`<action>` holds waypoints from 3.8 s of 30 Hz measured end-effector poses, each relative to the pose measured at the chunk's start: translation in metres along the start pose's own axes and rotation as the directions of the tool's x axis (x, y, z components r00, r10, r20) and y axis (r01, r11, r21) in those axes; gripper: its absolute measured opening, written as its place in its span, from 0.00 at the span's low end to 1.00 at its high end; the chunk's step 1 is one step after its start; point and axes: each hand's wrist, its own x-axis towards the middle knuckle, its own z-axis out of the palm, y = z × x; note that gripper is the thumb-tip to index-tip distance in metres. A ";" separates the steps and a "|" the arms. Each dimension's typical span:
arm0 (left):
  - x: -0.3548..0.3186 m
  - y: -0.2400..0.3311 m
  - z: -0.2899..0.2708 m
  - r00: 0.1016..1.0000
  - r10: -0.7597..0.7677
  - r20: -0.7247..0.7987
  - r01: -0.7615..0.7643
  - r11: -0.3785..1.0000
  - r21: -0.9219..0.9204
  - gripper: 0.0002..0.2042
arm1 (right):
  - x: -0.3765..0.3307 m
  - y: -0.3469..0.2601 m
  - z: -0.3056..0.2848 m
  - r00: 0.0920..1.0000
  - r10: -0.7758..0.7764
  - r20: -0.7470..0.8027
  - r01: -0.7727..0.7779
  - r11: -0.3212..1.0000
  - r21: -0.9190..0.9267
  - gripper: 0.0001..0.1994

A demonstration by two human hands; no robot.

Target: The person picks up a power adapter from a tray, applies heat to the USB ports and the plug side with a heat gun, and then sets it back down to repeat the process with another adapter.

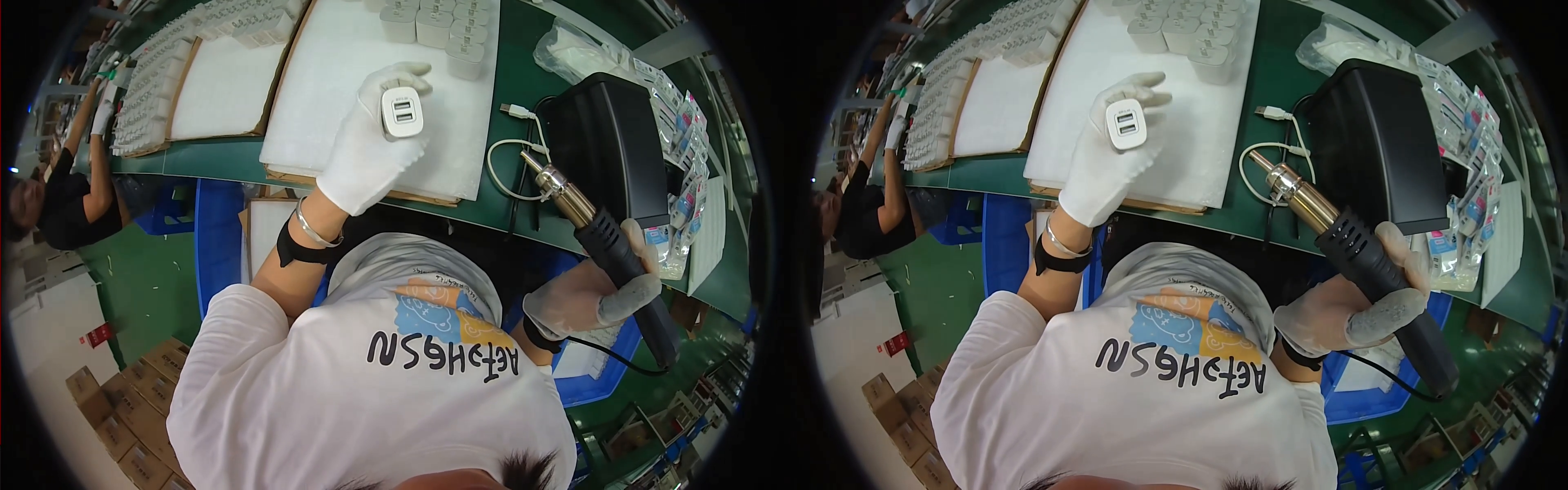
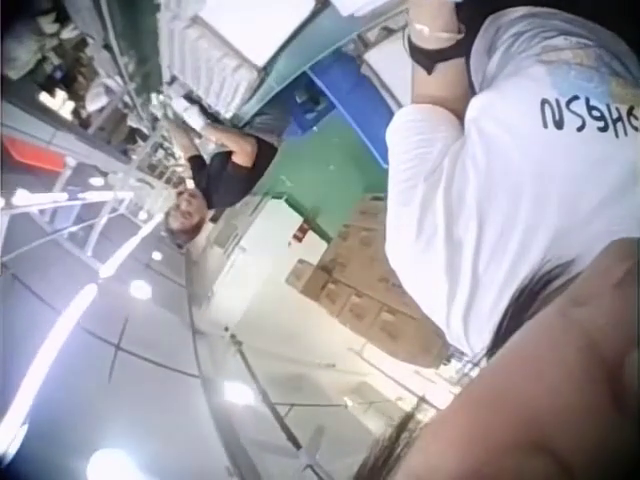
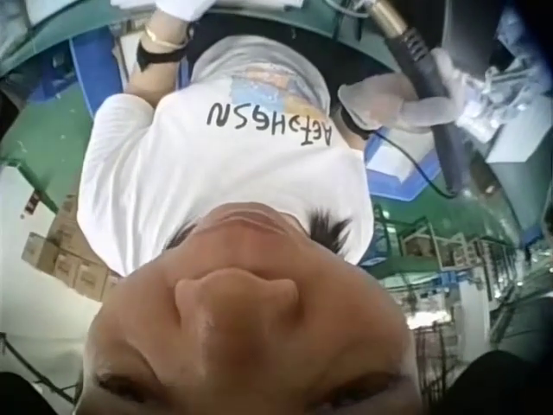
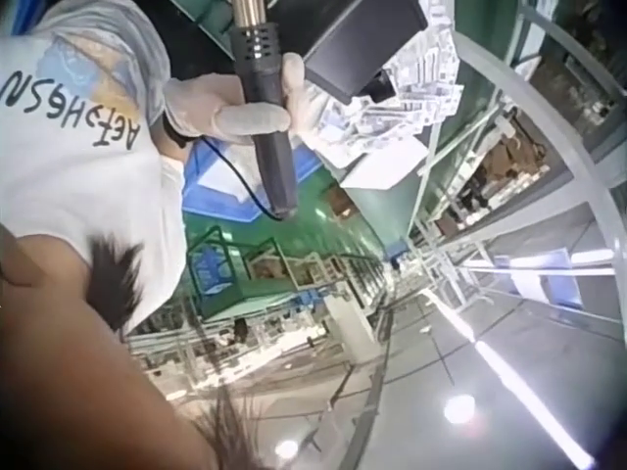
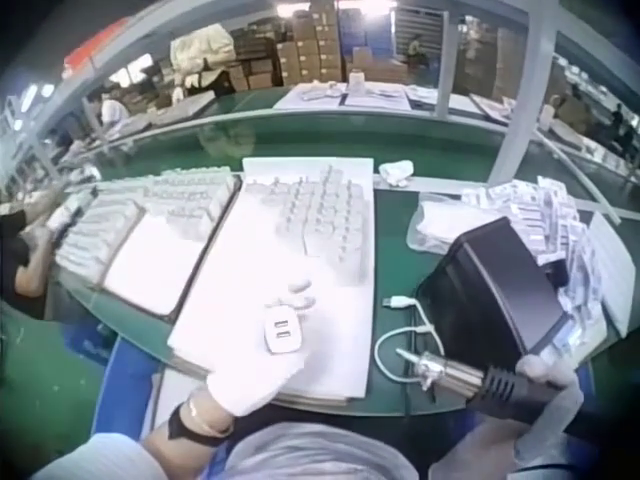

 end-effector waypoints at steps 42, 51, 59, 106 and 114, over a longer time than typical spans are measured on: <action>-0.010 -0.001 0.008 0.996 -0.091 -0.012 0.092 0.993 0.075 0.25 | -0.003 0.014 -0.019 0.995 -0.027 0.093 0.032 0.998 -0.046 0.26; -0.010 0.000 0.008 0.996 -0.084 -0.022 0.086 0.994 0.073 0.26 | -0.002 0.019 -0.020 0.992 -0.073 0.100 0.082 0.993 -0.090 0.26; -0.009 -0.002 0.006 0.995 -0.086 -0.058 0.089 0.995 0.052 0.26 | -0.003 0.017 -0.020 0.988 -0.075 0.136 0.087 0.992 -0.087 0.26; -0.008 -0.006 -0.004 0.965 0.004 -0.261 0.034 0.990 0.139 0.27 | -0.003 0.017 -0.011 0.997 -0.070 0.025 0.072 0.994 -0.080 0.24; -0.010 0.002 -0.001 0.969 -0.069 -0.237 0.096 0.990 0.106 0.27 | -0.005 0.019 -0.021 0.989 -0.055 0.135 0.066 0.995 -0.079 0.25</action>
